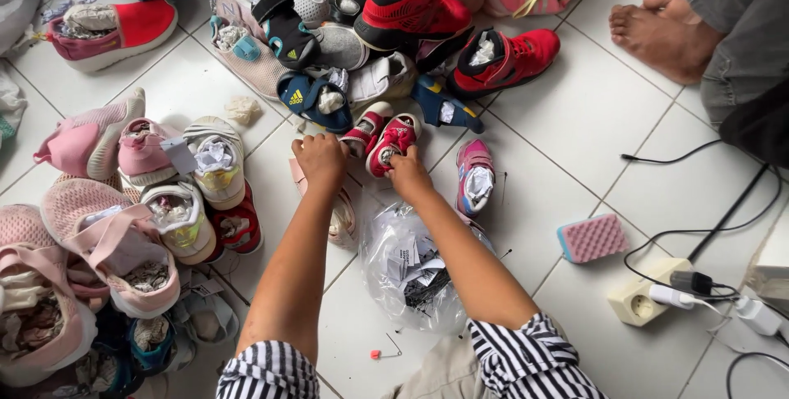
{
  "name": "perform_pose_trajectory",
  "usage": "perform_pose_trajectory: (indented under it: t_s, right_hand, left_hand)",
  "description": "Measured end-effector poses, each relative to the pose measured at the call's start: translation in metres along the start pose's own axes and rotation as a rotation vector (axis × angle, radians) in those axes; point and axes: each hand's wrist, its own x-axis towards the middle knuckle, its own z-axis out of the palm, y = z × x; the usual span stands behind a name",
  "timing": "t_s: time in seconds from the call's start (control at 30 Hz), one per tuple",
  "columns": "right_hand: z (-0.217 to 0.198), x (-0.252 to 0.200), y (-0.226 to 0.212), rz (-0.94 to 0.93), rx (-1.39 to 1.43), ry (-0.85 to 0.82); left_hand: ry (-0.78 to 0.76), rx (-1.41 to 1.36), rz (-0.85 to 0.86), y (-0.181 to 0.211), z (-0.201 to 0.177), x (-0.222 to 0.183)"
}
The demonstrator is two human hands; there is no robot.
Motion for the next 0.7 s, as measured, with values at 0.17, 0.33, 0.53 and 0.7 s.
perform_pose_trajectory:
  t_s: [0.17, 0.33, 0.53, 0.7]
  right_hand:
    - [-0.072, -0.018, 0.002, -0.017, 0.377, 0.036]
    - [-0.136, -0.131, -0.061, -0.230, 0.447, 0.158]
    - [-0.109, -0.297, -0.109, -0.483, 0.543, 0.151]
    - [-0.020, -0.367, -0.089, -0.655, 0.598, 0.125]
  left_hand:
    - [0.181, -0.066, -0.067, 0.012, -0.070, 0.001]
    - [-0.008, -0.346, -0.320, 0.020, -0.236, -0.044]
    - [-0.284, -0.559, -0.669, -0.016, -0.347, -0.192]
    - [-0.485, -0.473, -0.842, -0.041, -0.361, -0.303]
